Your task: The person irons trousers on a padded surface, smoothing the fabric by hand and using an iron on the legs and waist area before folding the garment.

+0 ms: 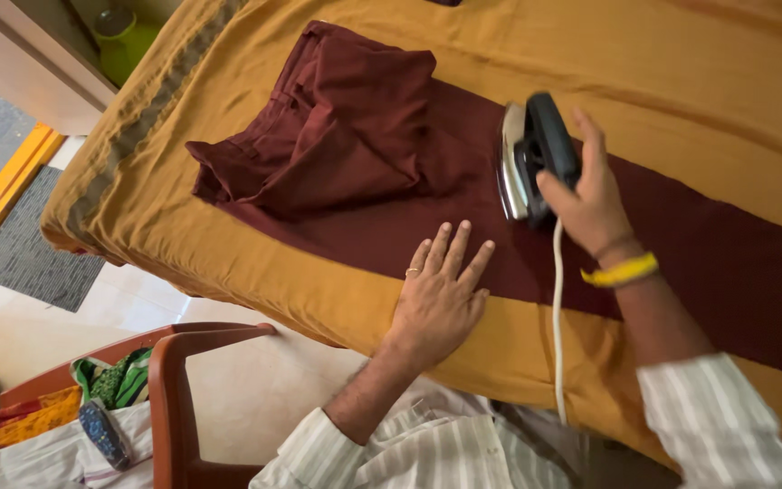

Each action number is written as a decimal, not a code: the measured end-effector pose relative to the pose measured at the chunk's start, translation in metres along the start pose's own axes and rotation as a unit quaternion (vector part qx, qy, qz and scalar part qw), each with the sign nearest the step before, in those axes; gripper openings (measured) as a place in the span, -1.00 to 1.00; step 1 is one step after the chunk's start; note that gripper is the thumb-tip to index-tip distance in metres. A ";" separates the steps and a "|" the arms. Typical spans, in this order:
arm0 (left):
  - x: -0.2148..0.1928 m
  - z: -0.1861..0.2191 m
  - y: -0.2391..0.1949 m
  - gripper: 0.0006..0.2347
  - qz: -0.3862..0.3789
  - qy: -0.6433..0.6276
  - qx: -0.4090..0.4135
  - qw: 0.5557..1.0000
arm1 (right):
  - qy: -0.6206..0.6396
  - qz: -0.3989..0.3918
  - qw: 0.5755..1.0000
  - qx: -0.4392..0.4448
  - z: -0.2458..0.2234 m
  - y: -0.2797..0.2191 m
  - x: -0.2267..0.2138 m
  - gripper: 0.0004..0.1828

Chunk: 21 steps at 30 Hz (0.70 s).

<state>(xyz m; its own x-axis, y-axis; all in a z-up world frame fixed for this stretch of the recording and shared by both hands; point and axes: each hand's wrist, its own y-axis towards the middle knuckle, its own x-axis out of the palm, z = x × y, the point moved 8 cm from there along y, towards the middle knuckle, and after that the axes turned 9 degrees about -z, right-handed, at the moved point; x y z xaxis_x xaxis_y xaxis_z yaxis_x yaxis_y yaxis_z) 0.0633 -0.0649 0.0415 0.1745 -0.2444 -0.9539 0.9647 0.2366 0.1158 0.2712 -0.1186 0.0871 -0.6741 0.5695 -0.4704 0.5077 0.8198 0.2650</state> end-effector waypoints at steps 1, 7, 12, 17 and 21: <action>-0.001 0.001 0.000 -0.47 0.003 0.000 0.000 1.000 | -0.002 -0.001 1.000 -0.002 0.008 0.015 -0.002 -0.15; -0.011 0.005 0.001 -0.51 0.012 -0.027 0.007 1.000 | -0.011 0.012 0.998 -0.059 0.019 0.015 -0.006 -0.25; -0.001 -0.009 0.035 -0.76 -0.200 -0.041 -0.069 0.977 | -0.017 -0.007 0.999 0.043 -0.012 -0.082 -0.015 -0.36; 0.002 -0.002 0.113 -0.68 0.015 -0.017 0.008 1.000 | -0.032 0.038 0.991 0.123 -0.019 -0.129 -0.032 -0.36; 0.024 -0.002 0.150 -0.56 0.129 -0.041 0.011 0.991 | -0.061 0.067 0.994 0.066 -0.001 -0.105 -0.054 -0.39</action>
<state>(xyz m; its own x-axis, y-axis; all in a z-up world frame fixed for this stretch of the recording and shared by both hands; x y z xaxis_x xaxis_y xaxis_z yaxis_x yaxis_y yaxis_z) 0.2113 -0.0330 0.0353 0.4308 -0.2545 -0.8658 0.8898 0.2801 0.3604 0.2536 -0.2348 0.0853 -0.5299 0.6542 -0.5397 0.6598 0.7178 0.2223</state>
